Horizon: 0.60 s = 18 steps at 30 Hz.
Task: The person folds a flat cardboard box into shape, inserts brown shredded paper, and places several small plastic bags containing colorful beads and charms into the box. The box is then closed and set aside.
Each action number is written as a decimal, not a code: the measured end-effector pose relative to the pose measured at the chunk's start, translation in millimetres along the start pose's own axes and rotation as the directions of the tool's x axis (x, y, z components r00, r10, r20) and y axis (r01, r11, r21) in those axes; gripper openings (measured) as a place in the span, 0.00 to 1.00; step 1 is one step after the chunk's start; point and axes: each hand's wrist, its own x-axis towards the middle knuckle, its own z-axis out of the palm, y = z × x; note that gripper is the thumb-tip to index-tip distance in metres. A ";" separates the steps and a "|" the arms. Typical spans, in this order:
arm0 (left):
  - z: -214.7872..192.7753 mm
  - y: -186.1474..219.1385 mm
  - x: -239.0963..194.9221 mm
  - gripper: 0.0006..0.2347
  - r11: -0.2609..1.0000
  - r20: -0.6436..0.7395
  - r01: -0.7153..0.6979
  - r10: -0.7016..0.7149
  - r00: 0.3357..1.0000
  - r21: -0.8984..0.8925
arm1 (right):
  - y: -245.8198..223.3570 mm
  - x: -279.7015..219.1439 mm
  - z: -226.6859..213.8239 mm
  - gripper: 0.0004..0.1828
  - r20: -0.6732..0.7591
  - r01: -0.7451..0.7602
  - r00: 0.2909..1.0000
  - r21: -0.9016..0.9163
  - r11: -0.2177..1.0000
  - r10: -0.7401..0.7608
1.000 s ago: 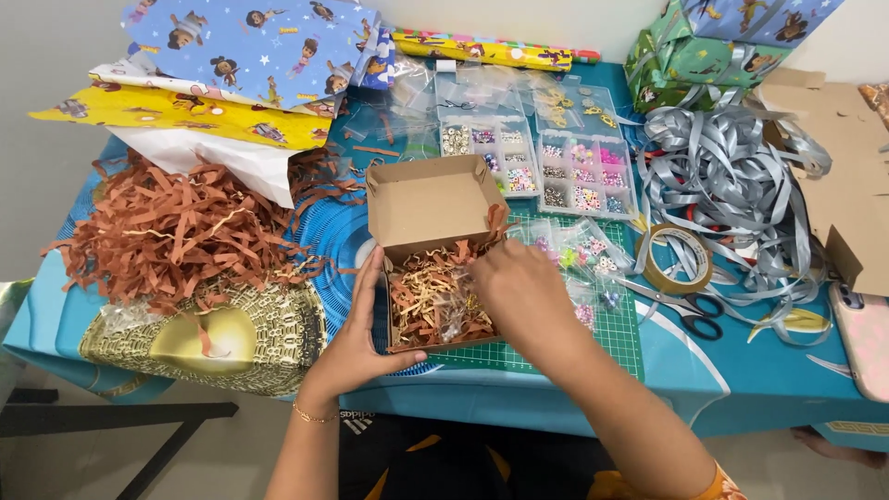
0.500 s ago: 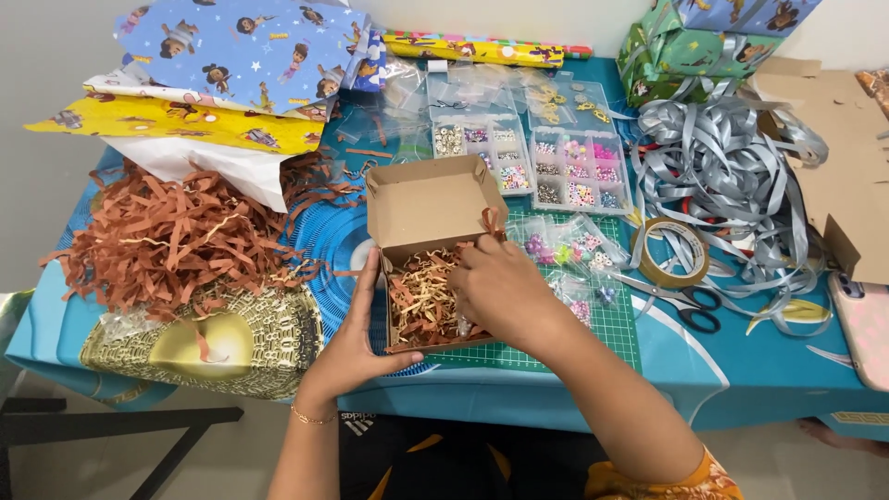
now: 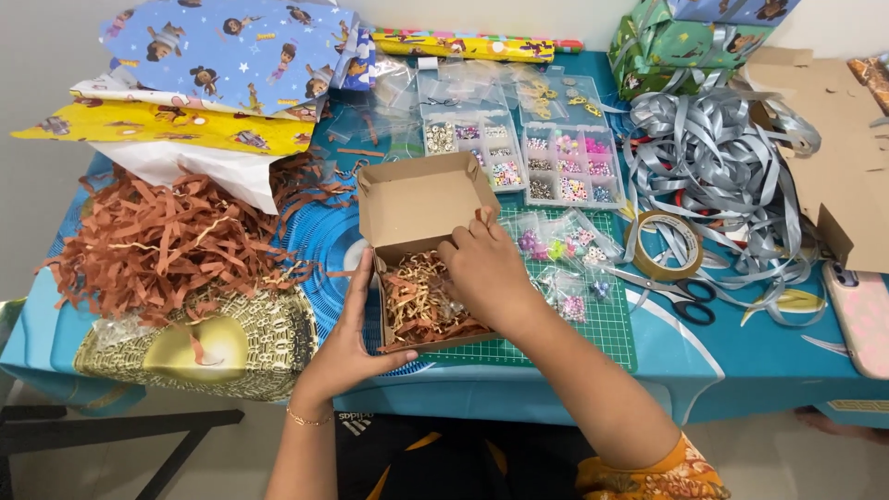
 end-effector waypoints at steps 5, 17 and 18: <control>0.2 0.1 -0.9 0.59 1.000 0.004 0.006 -0.006 1.000 -0.014 | 3.9 -2.8 19.4 0.16 -0.040 -0.028 0.999 0.026 0.999 0.029; -3.1 -12.5 -2.3 0.54 0.998 0.078 -0.055 0.052 0.996 0.038 | 96.2 -24.0 10.1 0.27 0.182 -0.551 0.835 0.254 0.795 0.520; -3.6 -12.1 -3.2 0.54 0.998 0.069 -0.059 0.057 0.996 0.018 | 93.3 -19.5 21.1 0.32 0.176 -0.546 0.837 0.202 0.813 0.518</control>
